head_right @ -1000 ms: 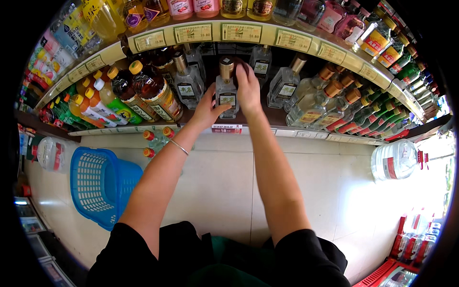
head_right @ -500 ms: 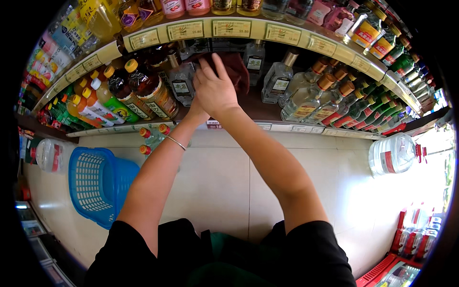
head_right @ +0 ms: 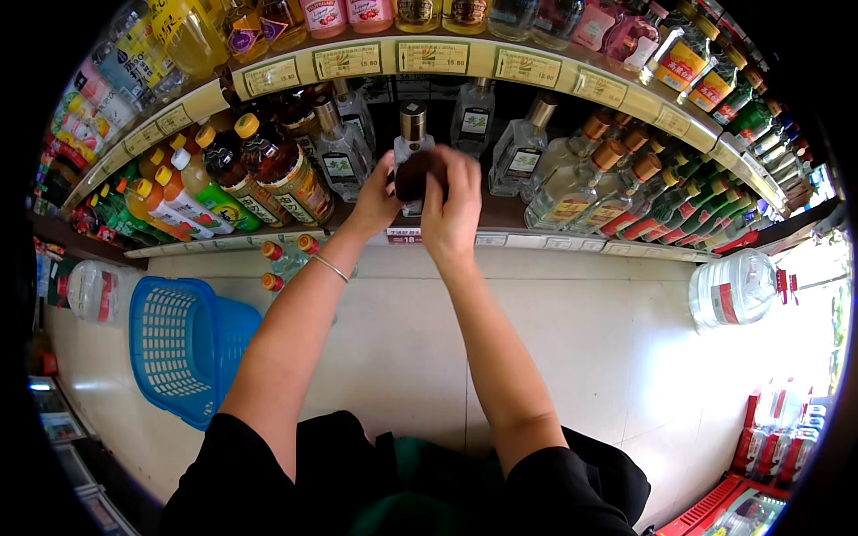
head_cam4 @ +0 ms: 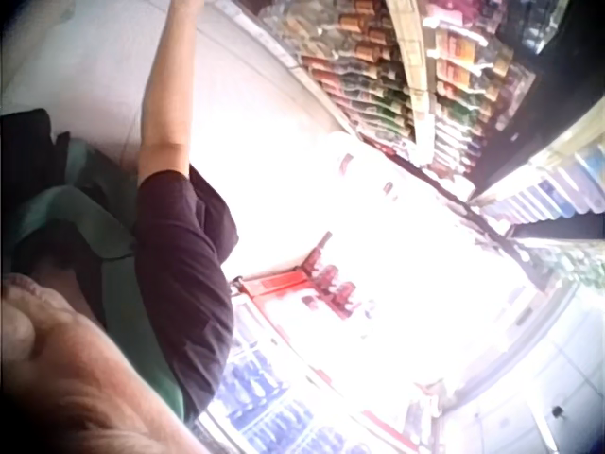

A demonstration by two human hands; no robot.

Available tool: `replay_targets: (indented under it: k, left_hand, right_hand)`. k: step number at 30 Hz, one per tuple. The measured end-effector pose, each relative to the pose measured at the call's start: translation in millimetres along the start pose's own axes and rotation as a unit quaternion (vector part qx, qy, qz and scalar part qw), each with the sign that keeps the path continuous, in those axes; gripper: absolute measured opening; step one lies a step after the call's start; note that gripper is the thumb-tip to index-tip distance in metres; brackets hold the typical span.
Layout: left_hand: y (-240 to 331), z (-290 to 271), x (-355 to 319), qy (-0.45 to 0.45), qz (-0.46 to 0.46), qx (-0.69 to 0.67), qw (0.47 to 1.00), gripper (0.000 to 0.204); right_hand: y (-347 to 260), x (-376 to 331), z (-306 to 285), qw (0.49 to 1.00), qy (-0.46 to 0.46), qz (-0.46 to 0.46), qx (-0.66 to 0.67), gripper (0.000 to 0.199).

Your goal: The person wipes the labels of various bottles on a store shelf using a dark cloth. They handle each bottle individually, wiping the front and sides before placing it back on the shelf. The task involves cleaning glass bottles containing liquids, likely alcoholic beverages, in a retail setting.

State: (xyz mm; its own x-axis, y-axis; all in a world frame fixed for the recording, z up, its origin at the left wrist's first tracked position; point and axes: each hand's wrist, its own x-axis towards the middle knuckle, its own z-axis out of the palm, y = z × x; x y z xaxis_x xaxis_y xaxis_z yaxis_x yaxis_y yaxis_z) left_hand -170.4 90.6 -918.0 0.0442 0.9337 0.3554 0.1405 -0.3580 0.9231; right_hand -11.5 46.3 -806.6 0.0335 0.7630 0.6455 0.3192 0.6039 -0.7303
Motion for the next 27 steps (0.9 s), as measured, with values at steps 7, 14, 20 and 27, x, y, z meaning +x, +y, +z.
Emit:
replay_targets:
  k: [7,14,20,27]
  left_hand:
    - [24,0,4,-0.022,-0.093,0.041,0.995,0.089]
    - [37,6,1,0.012,-0.057,0.024,0.998,0.087]
    - [20,0,-2,0.0,-0.058,-0.044,0.997,0.083]
    - [34,8,4,-0.034,-0.067,-0.001,0.997,0.067]
  right_hand:
    - [-18,85,10,0.974,-0.089,-0.198,-0.059,0.062]
    - [52,7,8,0.991,0.063,0.038,0.115,0.055]
    - [-7,103,-4,0.982,-0.167,0.001,-0.09,0.045]
    - [26,148,14,0.948,-0.228,0.209,0.077,0.053]
